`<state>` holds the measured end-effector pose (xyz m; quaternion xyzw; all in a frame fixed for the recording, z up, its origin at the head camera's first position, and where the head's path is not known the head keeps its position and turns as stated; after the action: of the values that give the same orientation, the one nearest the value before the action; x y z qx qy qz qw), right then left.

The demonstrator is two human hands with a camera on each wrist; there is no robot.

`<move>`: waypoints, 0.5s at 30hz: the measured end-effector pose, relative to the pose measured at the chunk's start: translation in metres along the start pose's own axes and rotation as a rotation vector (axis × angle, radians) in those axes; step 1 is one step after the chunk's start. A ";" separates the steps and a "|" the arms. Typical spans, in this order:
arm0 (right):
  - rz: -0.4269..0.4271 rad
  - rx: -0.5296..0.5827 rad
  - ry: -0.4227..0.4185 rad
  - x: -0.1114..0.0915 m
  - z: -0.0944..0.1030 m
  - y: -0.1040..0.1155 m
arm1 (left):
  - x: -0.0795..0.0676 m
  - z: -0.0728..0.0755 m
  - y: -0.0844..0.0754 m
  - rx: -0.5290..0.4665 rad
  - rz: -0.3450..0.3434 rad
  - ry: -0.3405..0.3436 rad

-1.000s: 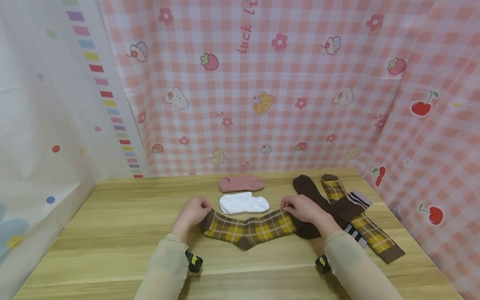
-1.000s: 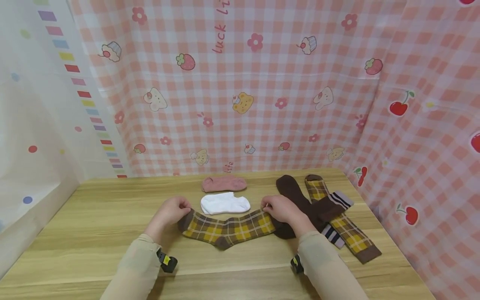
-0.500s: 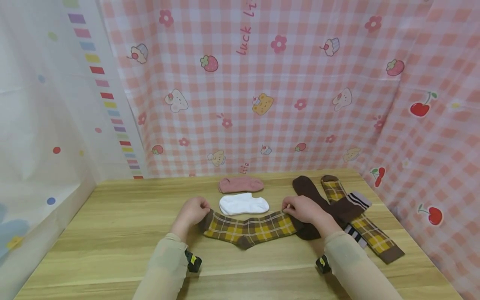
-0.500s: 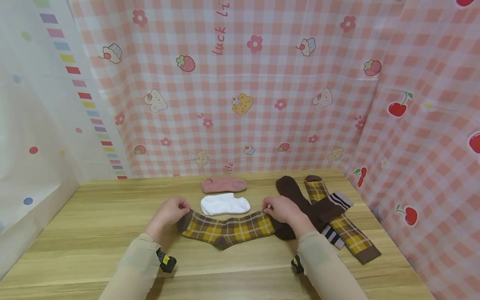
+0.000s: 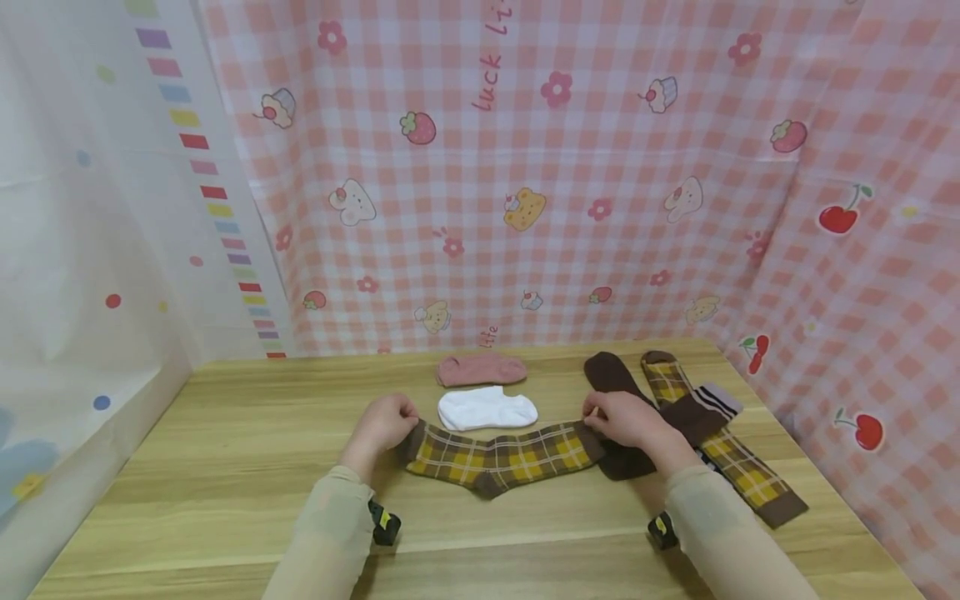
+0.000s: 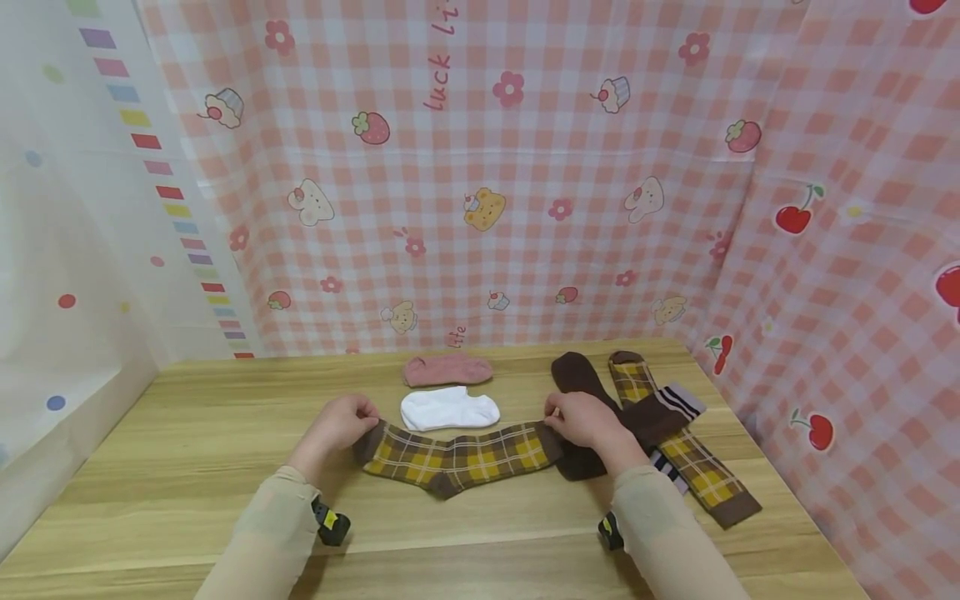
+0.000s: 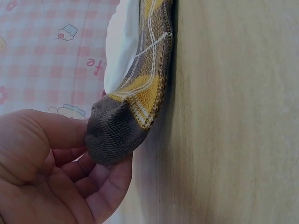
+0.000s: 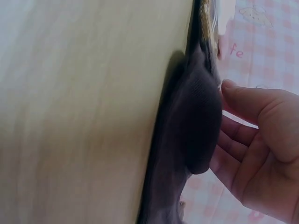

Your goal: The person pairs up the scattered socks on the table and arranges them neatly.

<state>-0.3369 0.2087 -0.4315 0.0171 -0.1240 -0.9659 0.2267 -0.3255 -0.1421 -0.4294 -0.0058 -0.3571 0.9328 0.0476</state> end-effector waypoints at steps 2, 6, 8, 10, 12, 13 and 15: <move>-0.004 0.005 -0.002 -0.003 0.001 -0.004 | 0.000 0.000 0.000 0.003 -0.004 0.002; 0.019 -0.009 -0.029 -0.007 0.003 -0.010 | -0.001 0.001 -0.001 0.005 0.000 0.005; 0.035 -0.019 -0.043 -0.009 0.004 -0.013 | -0.001 0.002 -0.001 0.008 -0.005 -0.001; 0.035 -0.018 -0.048 -0.010 0.003 -0.016 | -0.002 0.004 -0.001 0.017 -0.008 -0.010; 0.041 -0.018 -0.049 -0.012 0.003 -0.018 | -0.003 0.006 -0.002 0.028 -0.013 -0.018; 0.044 -0.018 -0.048 -0.013 0.003 -0.019 | -0.004 0.007 -0.003 0.035 -0.021 -0.022; 0.044 -0.019 -0.045 -0.015 0.004 -0.021 | -0.005 0.009 -0.004 0.046 -0.028 -0.025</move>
<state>-0.3327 0.2349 -0.4336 -0.0095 -0.1203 -0.9619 0.2452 -0.3204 -0.1456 -0.4199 0.0116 -0.3360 0.9401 0.0562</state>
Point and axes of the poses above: each hand's wrist, its own x-axis towards the middle knuckle, its own z-axis out of the back of the hand, y = z × x, the point moved 6 cm from there along x, towards the middle knuckle, and after that the axes turned 4 degrees about -x, right-handed, at the moved point
